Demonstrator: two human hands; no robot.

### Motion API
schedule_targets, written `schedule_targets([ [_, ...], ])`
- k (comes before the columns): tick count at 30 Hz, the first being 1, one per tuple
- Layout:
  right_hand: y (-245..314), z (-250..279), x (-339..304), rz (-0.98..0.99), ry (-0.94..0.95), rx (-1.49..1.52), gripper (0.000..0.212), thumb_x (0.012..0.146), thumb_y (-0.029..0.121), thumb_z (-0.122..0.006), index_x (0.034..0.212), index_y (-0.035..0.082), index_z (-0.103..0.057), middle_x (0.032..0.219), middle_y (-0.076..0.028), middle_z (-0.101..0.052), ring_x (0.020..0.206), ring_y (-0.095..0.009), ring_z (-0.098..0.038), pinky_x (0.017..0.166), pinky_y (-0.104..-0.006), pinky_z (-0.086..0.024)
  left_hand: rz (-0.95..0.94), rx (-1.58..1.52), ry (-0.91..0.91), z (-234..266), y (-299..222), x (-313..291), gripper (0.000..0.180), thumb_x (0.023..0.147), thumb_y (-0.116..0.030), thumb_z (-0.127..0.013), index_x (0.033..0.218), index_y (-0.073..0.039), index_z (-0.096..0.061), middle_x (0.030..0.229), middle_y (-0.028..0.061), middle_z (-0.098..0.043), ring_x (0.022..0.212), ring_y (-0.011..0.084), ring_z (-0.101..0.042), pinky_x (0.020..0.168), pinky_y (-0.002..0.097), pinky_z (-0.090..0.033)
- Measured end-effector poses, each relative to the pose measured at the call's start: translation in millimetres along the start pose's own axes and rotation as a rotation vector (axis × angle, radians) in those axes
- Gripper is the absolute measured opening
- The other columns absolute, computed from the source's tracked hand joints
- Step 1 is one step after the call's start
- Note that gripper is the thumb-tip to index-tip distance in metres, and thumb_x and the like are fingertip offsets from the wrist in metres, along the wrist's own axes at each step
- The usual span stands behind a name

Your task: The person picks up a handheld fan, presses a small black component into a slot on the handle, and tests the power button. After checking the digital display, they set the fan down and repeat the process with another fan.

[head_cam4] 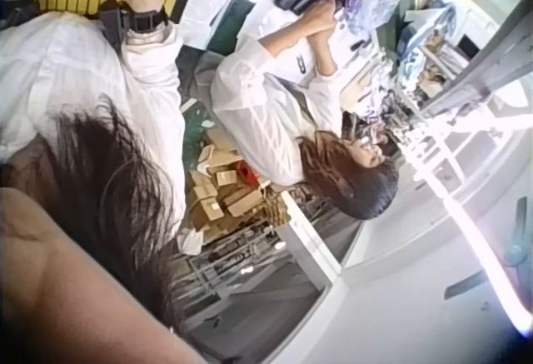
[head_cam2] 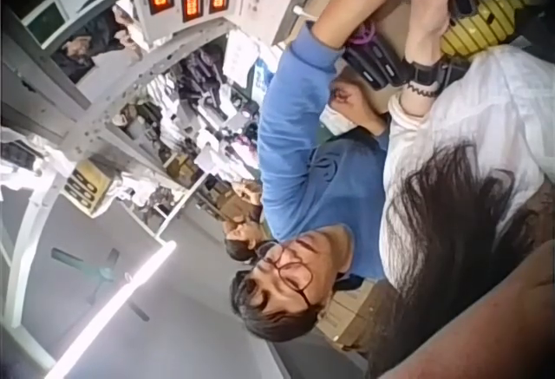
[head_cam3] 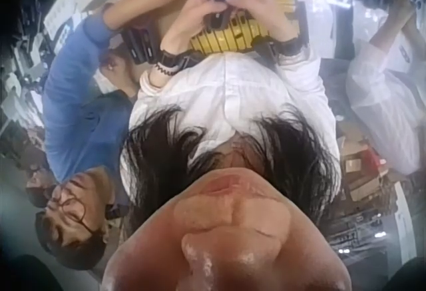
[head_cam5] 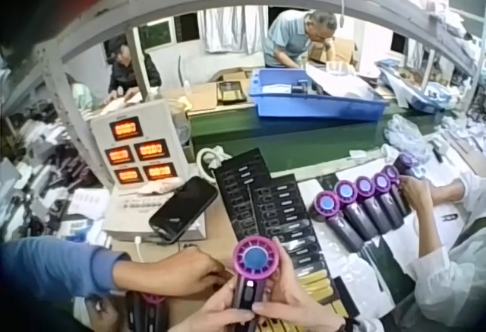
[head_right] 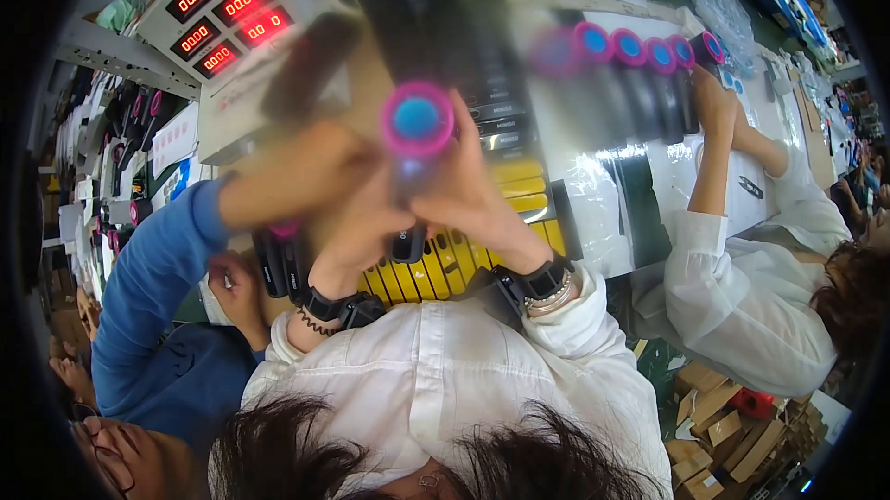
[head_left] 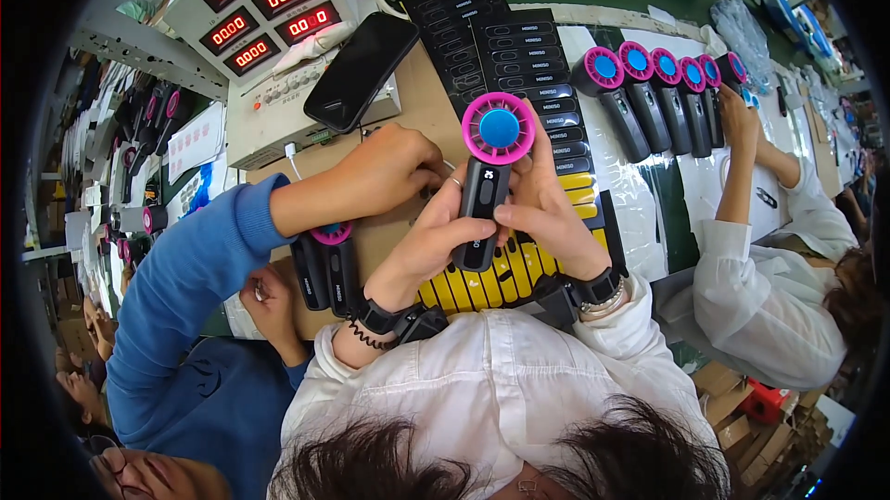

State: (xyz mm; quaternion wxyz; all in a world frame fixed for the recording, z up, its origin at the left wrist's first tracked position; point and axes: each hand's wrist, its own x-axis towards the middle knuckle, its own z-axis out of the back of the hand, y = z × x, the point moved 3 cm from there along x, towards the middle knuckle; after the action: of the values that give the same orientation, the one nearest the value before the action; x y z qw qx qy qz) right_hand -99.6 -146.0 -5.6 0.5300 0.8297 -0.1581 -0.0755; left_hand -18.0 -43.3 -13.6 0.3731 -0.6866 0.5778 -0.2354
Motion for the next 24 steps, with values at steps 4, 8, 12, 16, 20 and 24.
schedule_targets([
  [4,-6,-9,3,0.048,-0.075,-0.008,0.091,0.075,0.001,-0.056,0.144,0.019,0.001,0.136,-0.015,-0.032,0.098,-0.016,-0.052,0.053,-0.0183,-0.049,0.003,-0.052,-0.011,4,0,-5,0.059,0.076,-0.004,-0.052,0.129,-0.005,-0.029,0.110,0.0080,-0.046,0.086,0.0152,-0.054,0.076,0.0294,-0.046],
  [8,-14,-3,2,-0.033,-0.122,-0.175,0.088,0.075,0.000,-0.056,0.143,0.018,-0.003,0.134,-0.017,-0.036,0.104,-0.020,-0.052,0.065,-0.0230,-0.052,-0.040,-0.019,-0.058,5,1,-6,0.064,0.073,-0.004,-0.052,0.132,-0.004,-0.026,0.111,0.0066,-0.044,0.092,0.0150,-0.051,0.079,0.0279,-0.044],
  [12,-12,0,-5,-0.016,-0.189,-0.052,0.083,0.075,-0.001,-0.055,0.142,0.016,-0.008,0.132,-0.019,-0.039,0.115,-0.027,-0.049,0.085,-0.0323,-0.049,-0.051,0.028,-0.022,-2,5,-4,0.068,0.073,-0.004,-0.052,0.134,-0.004,-0.023,0.114,0.0059,-0.041,0.096,0.0146,-0.049,0.081,0.0262,-0.043],
  [16,-16,-3,-3,-0.071,-0.219,-0.093,0.084,0.075,-0.002,-0.056,0.142,0.016,-0.008,0.133,-0.020,-0.038,0.120,-0.031,-0.044,0.096,-0.0377,-0.042,-0.020,-0.025,-0.013,4,9,-3,0.072,0.072,-0.003,-0.050,0.137,-0.003,-0.019,0.117,0.0064,-0.039,0.097,0.0149,-0.049,0.082,0.0257,-0.042],
  [20,-15,-4,9,0.017,-0.139,-0.080,0.085,0.075,-0.002,-0.056,0.142,0.016,-0.007,0.134,-0.019,-0.038,0.122,-0.032,-0.043,0.096,-0.0378,-0.042,-0.031,-0.049,-0.010,5,-1,-3,0.076,0.071,-0.003,-0.049,0.139,-0.004,-0.015,0.117,0.0077,-0.039,0.098,0.0159,-0.049,0.083,0.0268,-0.042],
  [24,-13,-6,12,0.032,-0.129,-0.063,0.086,0.076,-0.002,-0.056,0.142,0.016,-0.005,0.134,-0.019,-0.038,0.123,-0.032,-0.043,0.096,-0.0373,-0.042,-0.043,-0.033,0.013,8,-3,-2,0.080,0.070,-0.005,-0.050,0.140,-0.004,-0.011,0.117,0.0095,-0.039,0.099,0.0173,-0.050,0.084,0.0287,-0.042],
])
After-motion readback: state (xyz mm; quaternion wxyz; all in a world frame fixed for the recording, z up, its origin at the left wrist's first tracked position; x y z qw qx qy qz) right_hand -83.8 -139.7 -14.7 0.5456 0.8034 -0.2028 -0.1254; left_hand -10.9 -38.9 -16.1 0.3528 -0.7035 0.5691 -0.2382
